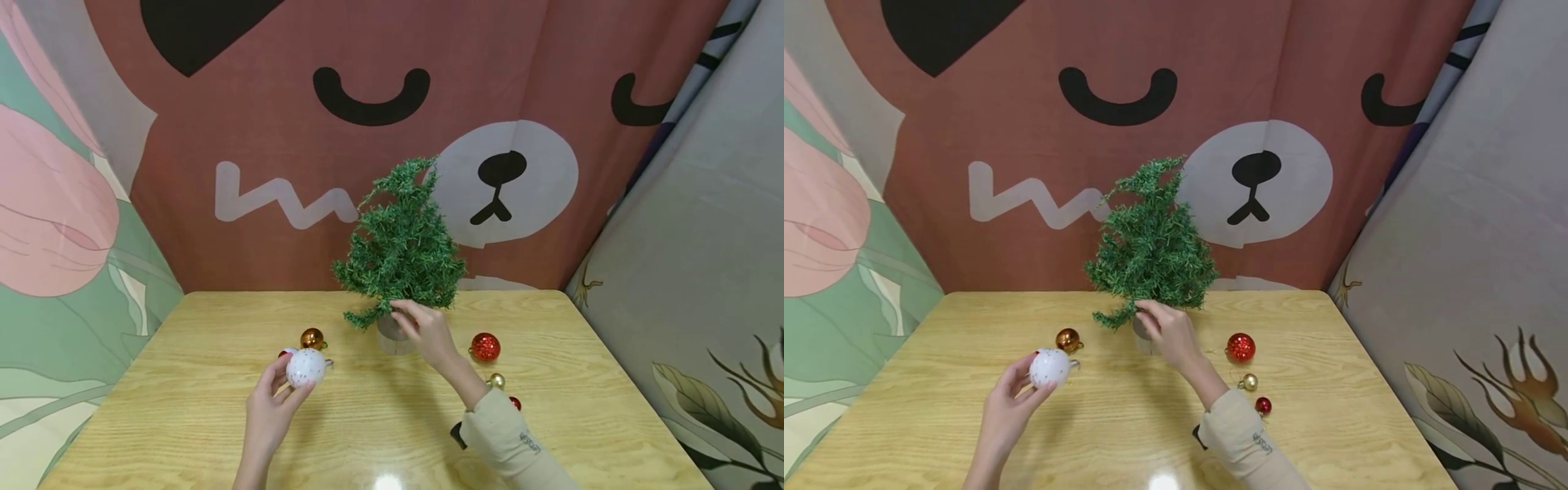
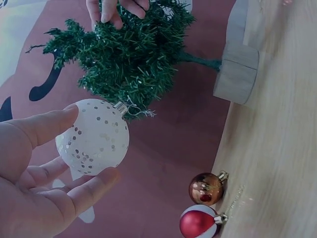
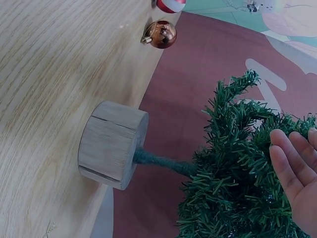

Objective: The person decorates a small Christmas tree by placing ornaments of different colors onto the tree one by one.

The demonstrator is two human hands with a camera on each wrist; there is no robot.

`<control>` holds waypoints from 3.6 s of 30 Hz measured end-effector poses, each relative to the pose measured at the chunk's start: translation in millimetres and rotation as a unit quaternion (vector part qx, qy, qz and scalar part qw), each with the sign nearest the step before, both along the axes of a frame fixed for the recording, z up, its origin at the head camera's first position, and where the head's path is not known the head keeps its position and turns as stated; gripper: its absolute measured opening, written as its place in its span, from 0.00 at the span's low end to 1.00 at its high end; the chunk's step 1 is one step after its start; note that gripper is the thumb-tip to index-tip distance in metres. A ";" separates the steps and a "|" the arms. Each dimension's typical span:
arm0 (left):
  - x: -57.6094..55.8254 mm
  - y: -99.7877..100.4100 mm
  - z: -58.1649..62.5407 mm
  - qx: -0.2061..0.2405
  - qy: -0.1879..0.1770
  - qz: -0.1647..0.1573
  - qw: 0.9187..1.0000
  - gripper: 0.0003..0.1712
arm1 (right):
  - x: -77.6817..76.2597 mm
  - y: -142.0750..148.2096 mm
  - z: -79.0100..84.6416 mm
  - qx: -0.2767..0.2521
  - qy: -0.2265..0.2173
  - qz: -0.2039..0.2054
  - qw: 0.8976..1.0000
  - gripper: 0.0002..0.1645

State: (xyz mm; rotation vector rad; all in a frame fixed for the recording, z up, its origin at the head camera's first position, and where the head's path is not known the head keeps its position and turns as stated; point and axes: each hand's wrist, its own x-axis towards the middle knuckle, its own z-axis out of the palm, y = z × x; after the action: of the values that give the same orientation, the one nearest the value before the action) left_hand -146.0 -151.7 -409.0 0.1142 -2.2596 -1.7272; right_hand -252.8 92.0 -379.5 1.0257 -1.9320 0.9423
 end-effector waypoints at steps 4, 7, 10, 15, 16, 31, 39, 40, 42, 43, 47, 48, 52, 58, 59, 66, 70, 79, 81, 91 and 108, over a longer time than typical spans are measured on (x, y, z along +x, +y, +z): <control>-0.5 1.6 4.8 -0.003 0.011 -0.001 1.000 0.33 | 0.6 -0.4 -0.1 -0.002 0.000 0.003 1.000 0.13; -1.0 3.4 9.0 0.001 0.014 -0.001 1.000 0.33 | 0.6 -0.3 -0.1 -0.004 -0.004 0.006 1.000 0.13; -1.7 5.6 13.0 0.015 0.017 -0.004 1.000 0.33 | 0.7 -0.3 0.0 -0.006 -0.008 0.006 1.000 0.13; -4.9 8.9 16.9 0.023 0.025 -0.009 0.999 0.33 | 1.6 -0.6 0.3 -0.006 -0.016 0.004 1.000 0.13; -5.6 9.5 17.3 0.023 0.027 -0.009 0.999 0.33 | 1.8 -0.6 0.3 -0.006 -0.019 0.004 1.000 0.13; -11.0 17.1 23.8 0.061 0.049 -0.040 0.996 0.34 | 2.4 -0.8 -1.4 -0.007 -0.040 0.008 0.999 0.13; -13.2 21.0 26.1 0.074 0.041 -0.049 0.995 0.33 | 2.0 -0.7 -2.4 -0.011 -0.052 0.017 0.998 0.13; -13.5 21.3 26.1 0.073 0.042 -0.050 0.995 0.33 | 2.1 -0.7 -2.5 -0.012 -0.053 0.018 0.998 0.13; -14.4 22.2 25.9 0.074 0.042 -0.052 0.995 0.33 | 2.4 -0.9 -2.5 -0.014 -0.056 0.020 0.998 0.13; -14.8 22.7 26.0 0.074 0.042 -0.052 0.995 0.32 | 2.6 -0.9 -2.6 -0.015 -0.058 0.021 0.998 0.13; -16.7 25.9 27.3 0.081 0.045 -0.052 0.994 0.33 | 3.6 -1.0 -2.5 -0.020 -0.066 0.025 0.997 0.13; -17.1 26.8 27.8 0.083 0.047 -0.051 0.994 0.33 | 3.8 -0.9 -2.6 -0.022 -0.069 0.026 0.997 0.13; -18.3 29.0 29.4 0.092 0.051 -0.053 0.993 0.34 | 4.8 -1.5 -1.8 -0.031 -0.082 0.034 0.996 0.13; -20.7 31.7 30.4 0.100 0.054 -0.058 0.992 0.32 | 4.8 -2.6 -2.2 -0.043 -0.080 0.047 0.995 0.13; -21.2 32.2 30.6 0.100 0.053 -0.059 0.992 0.32 | 4.4 -2.8 -2.7 -0.044 -0.077 0.048 0.995 0.14; -24.2 35.1 31.3 0.104 0.056 -0.063 0.991 0.31 | 2.2 -3.0 -4.1 -0.050 -0.073 0.047 0.995 0.13; -25.4 37.5 32.4 0.103 0.051 -0.063 0.991 0.32 | 2.6 -3.4 -3.3 -0.055 -0.079 0.047 0.994 0.13; -28.4 42.3 33.6 0.109 0.048 -0.089 0.989 0.31 | 28.3 -8.0 23.7 -0.091 -0.155 0.075 0.981 0.12; -28.7 43.1 34.0 0.111 0.046 -0.092 0.988 0.30 | 30.1 -8.6 25.9 -0.093 -0.163 0.076 0.979 0.12; -30.8 48.6 36.9 0.121 0.048 -0.105 0.986 0.31 | 29.8 -8.3 23.6 -0.104 -0.200 0.082 0.971 0.13; -35.7 54.6 40.5 0.133 0.049 -0.122 0.982 0.31 | 29.3 -7.2 24.7 -0.157 -0.299 0.128 0.933 0.13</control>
State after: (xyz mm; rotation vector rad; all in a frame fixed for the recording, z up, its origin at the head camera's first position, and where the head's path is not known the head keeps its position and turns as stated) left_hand -181.8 -97.1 -368.5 -0.1964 -2.0314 -2.1065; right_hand -223.5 84.8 -354.8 0.8740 -2.0399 1.8177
